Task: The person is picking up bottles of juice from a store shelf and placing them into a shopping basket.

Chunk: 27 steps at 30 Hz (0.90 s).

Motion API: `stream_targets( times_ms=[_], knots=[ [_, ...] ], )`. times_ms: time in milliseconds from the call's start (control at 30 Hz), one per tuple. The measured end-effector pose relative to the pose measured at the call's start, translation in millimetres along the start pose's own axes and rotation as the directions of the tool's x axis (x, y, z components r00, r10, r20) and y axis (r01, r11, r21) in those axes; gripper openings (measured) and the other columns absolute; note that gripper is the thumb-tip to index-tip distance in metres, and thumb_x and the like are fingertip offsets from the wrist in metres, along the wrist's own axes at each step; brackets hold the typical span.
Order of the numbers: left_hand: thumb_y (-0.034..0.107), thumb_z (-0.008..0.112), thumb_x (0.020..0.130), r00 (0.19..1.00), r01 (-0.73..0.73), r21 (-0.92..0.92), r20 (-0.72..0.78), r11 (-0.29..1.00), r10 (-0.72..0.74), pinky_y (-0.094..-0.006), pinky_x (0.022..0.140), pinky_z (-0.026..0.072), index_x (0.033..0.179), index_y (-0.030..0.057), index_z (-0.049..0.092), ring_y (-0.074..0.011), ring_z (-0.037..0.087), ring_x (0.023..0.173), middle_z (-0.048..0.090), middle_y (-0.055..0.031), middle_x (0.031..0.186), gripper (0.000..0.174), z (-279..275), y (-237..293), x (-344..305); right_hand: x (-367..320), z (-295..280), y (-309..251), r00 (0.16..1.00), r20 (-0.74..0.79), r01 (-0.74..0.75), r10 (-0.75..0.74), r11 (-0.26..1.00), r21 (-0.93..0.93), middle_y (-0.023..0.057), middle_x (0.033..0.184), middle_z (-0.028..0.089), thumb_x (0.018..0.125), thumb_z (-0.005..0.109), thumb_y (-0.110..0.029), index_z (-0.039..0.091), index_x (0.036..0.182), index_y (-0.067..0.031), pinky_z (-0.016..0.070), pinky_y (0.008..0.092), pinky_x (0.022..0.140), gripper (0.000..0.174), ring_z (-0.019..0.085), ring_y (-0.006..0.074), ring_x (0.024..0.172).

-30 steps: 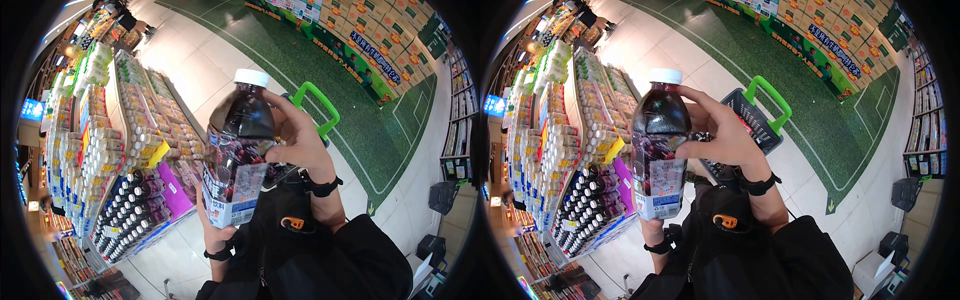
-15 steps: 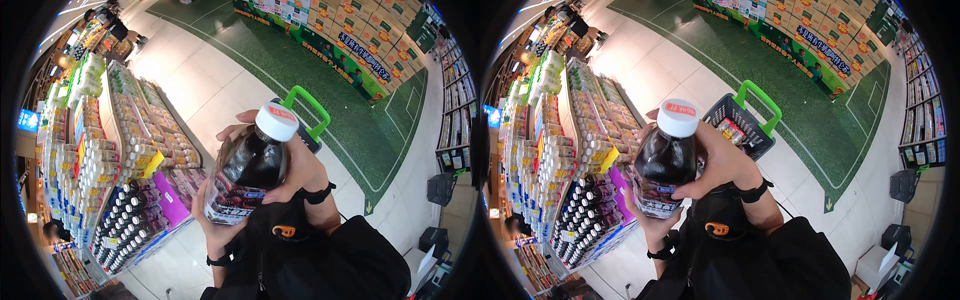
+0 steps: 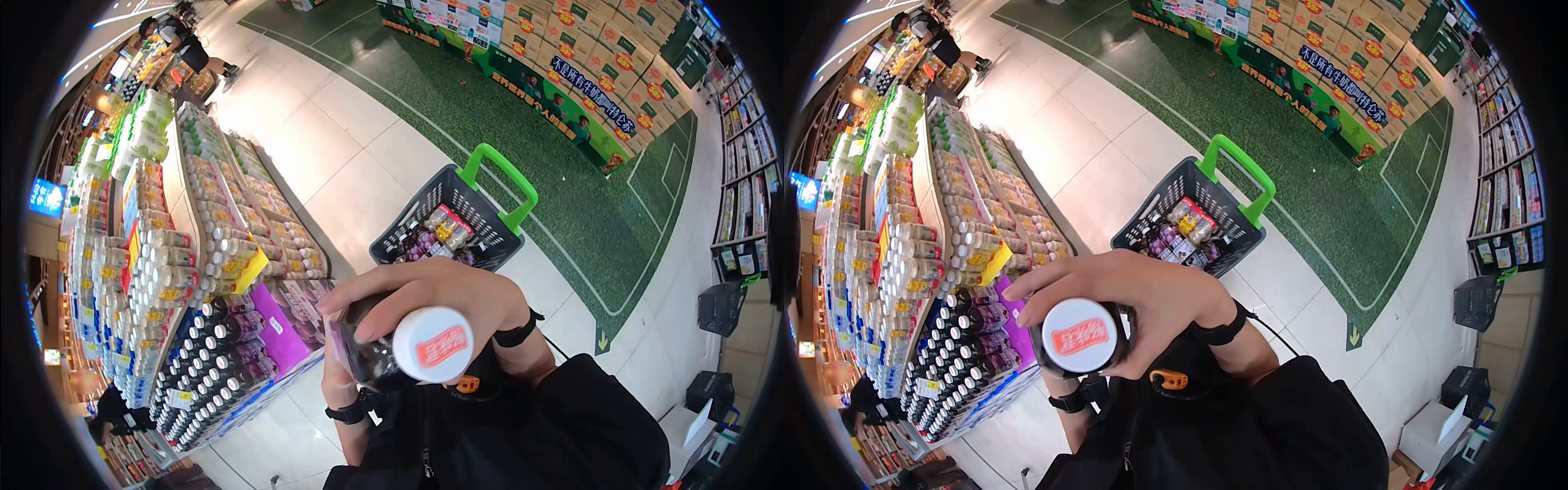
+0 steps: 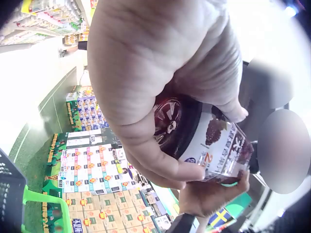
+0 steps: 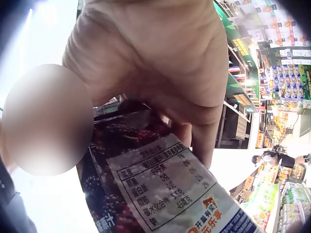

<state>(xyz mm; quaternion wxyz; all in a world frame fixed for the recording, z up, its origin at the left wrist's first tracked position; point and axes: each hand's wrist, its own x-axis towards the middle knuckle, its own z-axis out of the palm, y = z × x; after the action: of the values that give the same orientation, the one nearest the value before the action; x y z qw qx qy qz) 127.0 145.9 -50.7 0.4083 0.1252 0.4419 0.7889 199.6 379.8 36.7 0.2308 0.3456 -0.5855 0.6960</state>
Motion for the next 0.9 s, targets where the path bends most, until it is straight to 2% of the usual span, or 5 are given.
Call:
stream_targets(
  times_ms=[333,433,533,767,900],
  knots=[
    [0.022,0.098,0.034,0.941,-0.108,0.168,-0.302,0.980,0.155,-0.0461,0.100,0.0433,0.140,0.0165,0.018,-0.0323,0.048,0.121,0.039,-0.0170,0.138,0.133,-9,-16,1,2,-1,-13,0.980,0.040,-0.199,0.196,0.977,0.080,0.0171,0.142,0.038,0.061,0.085,-0.025,0.033,0.140,-0.0012,0.0381,0.0428,0.103,0.098,0.046,0.0303,0.127],
    [0.018,0.088,0.061,0.798,-0.447,0.341,-0.266,0.827,0.541,-0.0476,0.099,0.0442,0.137,0.0191,0.025,-0.0324,0.049,0.120,0.042,-0.0172,0.135,0.098,57,14,-9,3,8,-7,0.982,-0.135,-0.122,0.129,0.991,0.063,0.0274,0.136,0.043,0.059,0.088,-0.033,0.021,0.142,0.0063,0.0392,0.0410,0.103,0.114,0.048,0.0347,0.124],
    [0.040,0.069,0.081,0.845,-0.466,0.069,-0.260,0.882,0.467,-0.0511,0.100,0.0427,0.139,0.0184,0.029,-0.0346,0.047,0.122,0.044,-0.0183,0.135,0.073,53,35,-6,5,16,-10,0.942,-0.187,-0.223,0.279,0.936,0.274,0.0195,0.139,0.039,0.055,0.089,-0.020,0.021,0.143,0.0015,0.0366,0.0397,0.105,0.113,0.048,0.0298,0.124],
    [0.034,0.046,0.098,0.493,-0.527,0.842,0.191,0.116,0.849,-0.0489,0.101,0.0426,0.148,0.0148,0.017,-0.0345,0.055,0.113,0.043,-0.0224,0.136,0.061,66,37,4,6,5,-2,0.987,-0.154,-0.014,0.041,0.984,0.176,0.0175,0.122,0.058,0.055,0.085,-0.015,0.056,0.118,-0.0018,0.0334,0.0428,0.108,0.071,0.053,0.0299,0.120],
    [0.059,0.061,0.083,0.765,-0.515,0.569,-0.033,0.641,0.644,-0.0450,0.099,0.0434,0.146,0.0075,0.019,-0.0303,0.055,0.112,0.049,-0.0235,0.128,0.092,46,33,-13,-1,-5,-1,1.000,-0.028,-0.007,0.010,0.990,0.138,0.0174,0.125,0.056,0.055,0.085,-0.014,0.053,0.121,-0.0017,0.0334,0.0436,0.108,0.075,0.053,0.0309,0.120]
  ],
)
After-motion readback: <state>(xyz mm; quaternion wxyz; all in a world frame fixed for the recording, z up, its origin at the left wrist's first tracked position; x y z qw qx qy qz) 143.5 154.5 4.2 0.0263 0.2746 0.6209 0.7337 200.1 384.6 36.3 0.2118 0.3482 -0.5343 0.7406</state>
